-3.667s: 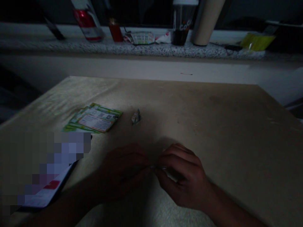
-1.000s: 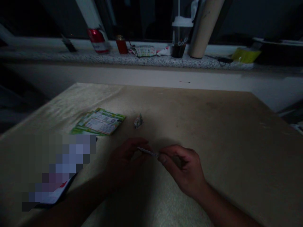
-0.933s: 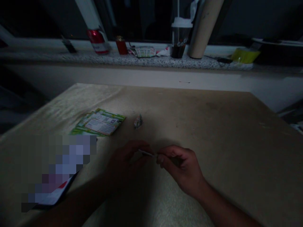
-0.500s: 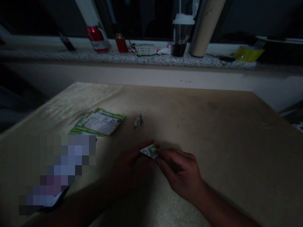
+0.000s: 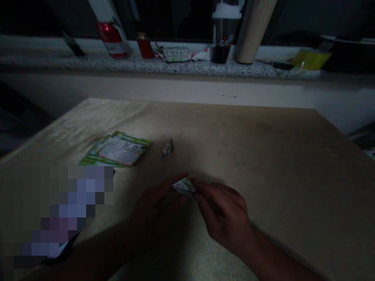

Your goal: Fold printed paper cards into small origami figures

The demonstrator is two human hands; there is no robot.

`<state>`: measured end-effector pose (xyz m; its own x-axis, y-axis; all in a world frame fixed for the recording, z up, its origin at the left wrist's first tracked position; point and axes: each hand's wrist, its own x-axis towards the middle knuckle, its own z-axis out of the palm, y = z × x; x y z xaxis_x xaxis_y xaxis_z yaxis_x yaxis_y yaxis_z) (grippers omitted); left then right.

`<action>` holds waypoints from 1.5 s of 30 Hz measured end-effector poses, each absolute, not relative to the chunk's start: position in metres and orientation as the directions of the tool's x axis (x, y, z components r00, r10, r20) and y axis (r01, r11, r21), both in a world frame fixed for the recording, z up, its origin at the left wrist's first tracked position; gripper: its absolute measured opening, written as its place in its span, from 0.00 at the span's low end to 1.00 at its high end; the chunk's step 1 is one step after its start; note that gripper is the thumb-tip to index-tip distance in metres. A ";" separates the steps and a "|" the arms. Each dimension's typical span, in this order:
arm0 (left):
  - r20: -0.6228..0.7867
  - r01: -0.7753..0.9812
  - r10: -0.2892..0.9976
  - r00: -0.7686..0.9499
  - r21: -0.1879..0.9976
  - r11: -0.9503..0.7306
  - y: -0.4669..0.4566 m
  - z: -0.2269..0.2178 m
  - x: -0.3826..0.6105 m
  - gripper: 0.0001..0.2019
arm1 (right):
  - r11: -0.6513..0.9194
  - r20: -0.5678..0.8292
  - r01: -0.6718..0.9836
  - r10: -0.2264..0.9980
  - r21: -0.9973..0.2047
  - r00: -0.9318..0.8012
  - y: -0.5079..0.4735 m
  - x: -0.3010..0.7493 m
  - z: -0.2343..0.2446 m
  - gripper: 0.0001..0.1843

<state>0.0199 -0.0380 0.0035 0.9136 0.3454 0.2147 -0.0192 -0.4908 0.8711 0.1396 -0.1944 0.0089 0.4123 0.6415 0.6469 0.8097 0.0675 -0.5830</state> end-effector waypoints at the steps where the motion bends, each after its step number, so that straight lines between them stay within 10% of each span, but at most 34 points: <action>1: 0.213 -0.016 0.352 0.912 0.873 -0.487 -0.039 0.004 0.020 0.20 | 0.059 0.649 0.814 0.639 -0.577 0.414 -0.195 0.140 0.009 0.13; 17: 0.382 -0.122 0.377 0.844 0.821 -0.558 -0.040 0.006 0.023 0.16 | 0.143 0.689 0.907 0.699 -0.397 0.192 -0.191 0.143 0.010 0.20; 21: 0.413 -0.191 0.284 0.865 0.796 -0.574 -0.036 0.010 0.024 0.15 | 0.122 0.568 0.742 0.728 -0.660 0.385 -0.191 0.141 0.011 0.12; 26: 0.422 -0.168 0.248 0.872 0.735 -0.657 -0.026 0.012 0.025 0.12 | 0.080 0.154 0.148 0.787 -0.986 0.597 -0.191 0.141 0.006 0.13; 34: 0.512 -0.263 0.195 0.836 0.687 -0.678 -0.024 0.018 0.024 0.10 | 0.164 0.041 -0.190 0.850 -0.968 0.525 -0.194 0.142 0.000 0.11; 45: 0.392 -0.302 0.161 0.906 0.863 -0.405 -0.026 0.020 0.027 0.08 | 0.174 0.112 -0.105 0.891 -0.979 0.440 -0.198 0.142 0.003 0.16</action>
